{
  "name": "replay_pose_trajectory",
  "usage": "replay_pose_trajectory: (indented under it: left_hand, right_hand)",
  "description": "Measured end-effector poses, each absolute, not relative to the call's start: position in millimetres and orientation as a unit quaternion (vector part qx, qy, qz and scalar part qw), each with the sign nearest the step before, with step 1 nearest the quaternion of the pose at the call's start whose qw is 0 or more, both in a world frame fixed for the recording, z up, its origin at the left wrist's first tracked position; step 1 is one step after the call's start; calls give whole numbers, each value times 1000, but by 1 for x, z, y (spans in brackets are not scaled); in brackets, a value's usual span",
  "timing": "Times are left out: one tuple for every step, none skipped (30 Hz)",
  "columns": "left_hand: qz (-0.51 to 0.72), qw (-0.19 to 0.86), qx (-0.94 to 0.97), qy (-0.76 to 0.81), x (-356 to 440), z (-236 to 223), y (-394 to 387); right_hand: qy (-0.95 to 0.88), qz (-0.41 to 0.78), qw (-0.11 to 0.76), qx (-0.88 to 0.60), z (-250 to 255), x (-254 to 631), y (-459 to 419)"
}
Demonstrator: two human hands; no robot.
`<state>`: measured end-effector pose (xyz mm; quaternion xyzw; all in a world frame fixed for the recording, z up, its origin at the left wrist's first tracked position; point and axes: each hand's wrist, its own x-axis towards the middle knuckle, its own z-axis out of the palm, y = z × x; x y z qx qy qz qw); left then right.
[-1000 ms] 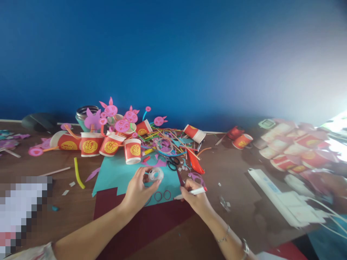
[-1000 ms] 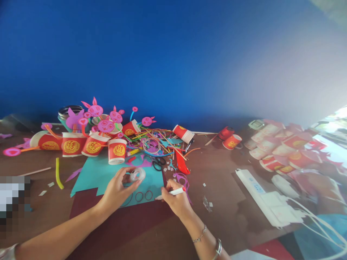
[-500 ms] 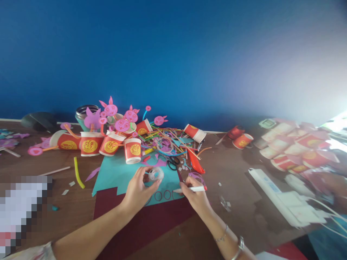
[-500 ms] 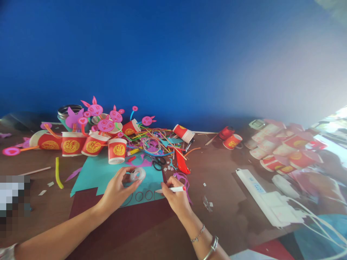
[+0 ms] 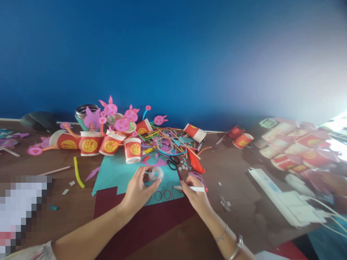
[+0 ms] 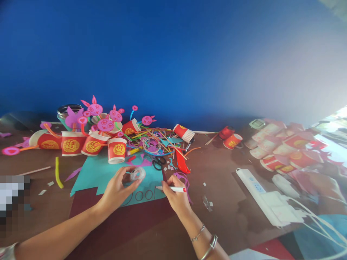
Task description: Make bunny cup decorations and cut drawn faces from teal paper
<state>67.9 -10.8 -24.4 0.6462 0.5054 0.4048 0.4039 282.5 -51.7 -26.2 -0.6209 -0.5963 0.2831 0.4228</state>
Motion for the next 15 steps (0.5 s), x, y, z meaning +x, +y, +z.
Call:
replay_pose_trajectory:
  left_hand:
    - [405, 405, 646, 505, 68, -24, -11]
    - [406, 405, 645, 505, 68, -24, -11]
    - [406, 404, 645, 505, 68, -24, -11]
    - [406, 403, 645, 506, 68, -24, -11]
    - [406, 401, 646, 507, 68, -23, -12]
    - [407, 400, 646, 508, 68, -23, -12]
    - [407, 399, 646, 508, 68, -22, -12]
    - [407, 398, 645, 509, 68, -22, -11]
    - [408, 399, 645, 509, 68, -22, -11]
    - [408, 399, 645, 509, 68, -22, -11]
    - [409, 399, 644, 509, 68, -22, -11]
    - [409, 399, 645, 508, 68, -22, -11]
    - [409, 398, 645, 508, 68, -23, -11]
    - [410, 398, 645, 507, 68, -23, -11]
    - [410, 398, 645, 507, 68, -23, -11]
  right_hand:
    - [-597, 282, 421, -622, -27, 283, -52]
    - [-597, 279, 419, -625, -27, 283, -52]
    - [-597, 276, 417, -627, -27, 283, -52]
    - [-597, 274, 417, -629, -27, 283, -52]
    - [-596, 271, 418, -630, -27, 283, -52]
    - [-595, 269, 420, -631, -27, 283, -52]
    - [-594, 267, 421, -632, -27, 283, -53]
    - [-593, 264, 422, -633, -27, 283, -53]
    - [-593, 262, 422, -634, -26, 283, -53]
    - [-592, 261, 421, -636, -26, 283, -53]
    - [-590, 262, 419, -638, -26, 283, -53]
    - [-587, 266, 418, -641, -25, 283, -54]
    - [-583, 273, 416, -643, -25, 283, -54]
    - [-578, 281, 414, -644, -24, 283, -54]
    - [-574, 290, 413, -645, -24, 283, -55]
